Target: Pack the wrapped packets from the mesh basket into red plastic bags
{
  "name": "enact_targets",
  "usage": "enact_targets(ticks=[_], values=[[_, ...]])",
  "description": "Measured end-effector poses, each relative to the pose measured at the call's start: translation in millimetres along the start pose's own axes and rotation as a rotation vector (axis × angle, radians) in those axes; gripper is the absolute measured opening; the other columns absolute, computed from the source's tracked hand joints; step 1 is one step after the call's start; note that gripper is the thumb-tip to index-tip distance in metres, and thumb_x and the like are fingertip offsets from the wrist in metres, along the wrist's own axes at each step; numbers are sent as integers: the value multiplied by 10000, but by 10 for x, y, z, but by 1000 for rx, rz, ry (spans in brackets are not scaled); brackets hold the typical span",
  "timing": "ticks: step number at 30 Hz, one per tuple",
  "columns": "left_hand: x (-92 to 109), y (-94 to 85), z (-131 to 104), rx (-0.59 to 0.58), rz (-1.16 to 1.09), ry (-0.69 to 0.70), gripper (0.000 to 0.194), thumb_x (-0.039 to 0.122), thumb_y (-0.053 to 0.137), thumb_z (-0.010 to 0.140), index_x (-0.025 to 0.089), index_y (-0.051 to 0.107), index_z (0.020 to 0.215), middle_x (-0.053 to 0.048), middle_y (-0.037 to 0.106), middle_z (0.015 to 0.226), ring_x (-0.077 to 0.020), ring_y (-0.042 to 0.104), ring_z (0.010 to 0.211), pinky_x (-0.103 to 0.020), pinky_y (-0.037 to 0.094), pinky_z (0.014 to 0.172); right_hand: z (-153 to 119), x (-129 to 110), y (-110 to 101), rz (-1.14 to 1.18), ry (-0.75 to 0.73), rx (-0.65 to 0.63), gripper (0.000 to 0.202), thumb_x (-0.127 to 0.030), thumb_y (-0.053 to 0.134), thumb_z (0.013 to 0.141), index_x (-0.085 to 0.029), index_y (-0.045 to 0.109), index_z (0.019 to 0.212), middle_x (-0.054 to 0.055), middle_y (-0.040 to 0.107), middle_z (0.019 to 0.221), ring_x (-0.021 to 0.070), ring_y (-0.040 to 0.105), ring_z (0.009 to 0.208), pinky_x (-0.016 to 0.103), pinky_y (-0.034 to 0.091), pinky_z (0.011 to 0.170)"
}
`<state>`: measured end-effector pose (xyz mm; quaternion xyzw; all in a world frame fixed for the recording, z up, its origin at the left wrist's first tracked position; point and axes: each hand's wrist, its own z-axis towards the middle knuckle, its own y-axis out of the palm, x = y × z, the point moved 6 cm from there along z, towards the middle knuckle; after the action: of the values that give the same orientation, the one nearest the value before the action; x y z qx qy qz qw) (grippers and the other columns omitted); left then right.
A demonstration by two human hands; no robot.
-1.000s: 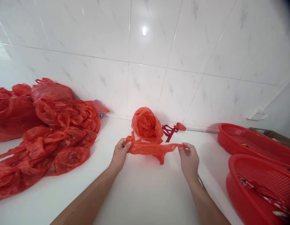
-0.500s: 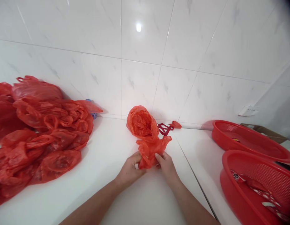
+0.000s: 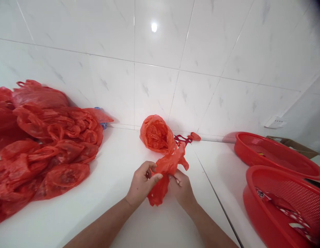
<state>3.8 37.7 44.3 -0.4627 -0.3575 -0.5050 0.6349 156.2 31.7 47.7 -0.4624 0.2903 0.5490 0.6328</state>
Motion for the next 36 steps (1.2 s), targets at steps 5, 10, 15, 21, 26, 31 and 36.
enact_targets(ticks=[5, 10, 15, 21, 26, 31, 36], values=[[-68, 137, -8, -84, -240, -131, 71, 263, 586, 770, 199, 559, 755, 31, 568, 685, -103, 515, 611, -219, 421, 575, -37, 23, 76, 4, 11, -36, 170, -207, 443, 813, -190, 607, 772, -8, 552, 684, 127, 490, 625, 247, 407, 589], [-353, -85, 171, 110, -825, -313, 137, 234, 612, 753, 187, 485, 736, 14, 614, 704, -113, 586, 630, -246, 482, 612, 77, 454, -423, 436, 325, 355, 106, -226, 497, 732, -200, 590, 777, -16, 609, 719, 132, 555, 656, 252, 460, 605], [-625, -246, 292, 261, -1028, -437, 94, 166, 597, 729, 166, 504, 738, 29, 570, 688, -79, 559, 601, -206, 480, 592, 167, 877, -801, 850, 549, 562, 199, -168, 670, 586, -192, 577, 760, -27, 635, 721, 128, 603, 668, 240, 502, 611], [-500, -313, 213, 327, -360, -266, 299, 418, 545, 796, 189, 503, 984, -29, 586, 901, -169, 587, 812, -315, 491, 704, 200, 894, -962, 807, 495, 517, 158, -219, 681, 619, -186, 599, 750, -21, 625, 698, 137, 595, 653, 250, 506, 603], [107, -128, 12, 181, 477, 486, 588, 378, 649, 733, 214, 428, 1252, -144, 398, 1375, -309, 329, 1291, -492, 289, 1036, 177, 799, -882, 633, 556, 352, 158, -325, 628, 668, -184, 561, 690, -18, 578, 639, 133, 545, 579, 250, 456, 526], [28, 142, 14, -125, 690, 406, 330, 263, 512, 831, 248, 534, 1160, -89, 592, 1152, -256, 534, 1051, -415, 393, 889, 196, 665, -823, 526, 518, 301, 146, -311, 611, 670, -182, 546, 694, -36, 522, 600, 103, 485, 528, 218, 382, 479], [-159, 37, 117, -83, 549, 70, 127, 298, 478, 819, 222, 517, 726, 21, 544, 690, -147, 496, 633, -254, 347, 571, 207, 561, -1006, 154, 414, 470, 286, -325, 578, 673, -197, 561, 928, 4, 578, 770, 152, 538, 639, 273, 435, 566]])
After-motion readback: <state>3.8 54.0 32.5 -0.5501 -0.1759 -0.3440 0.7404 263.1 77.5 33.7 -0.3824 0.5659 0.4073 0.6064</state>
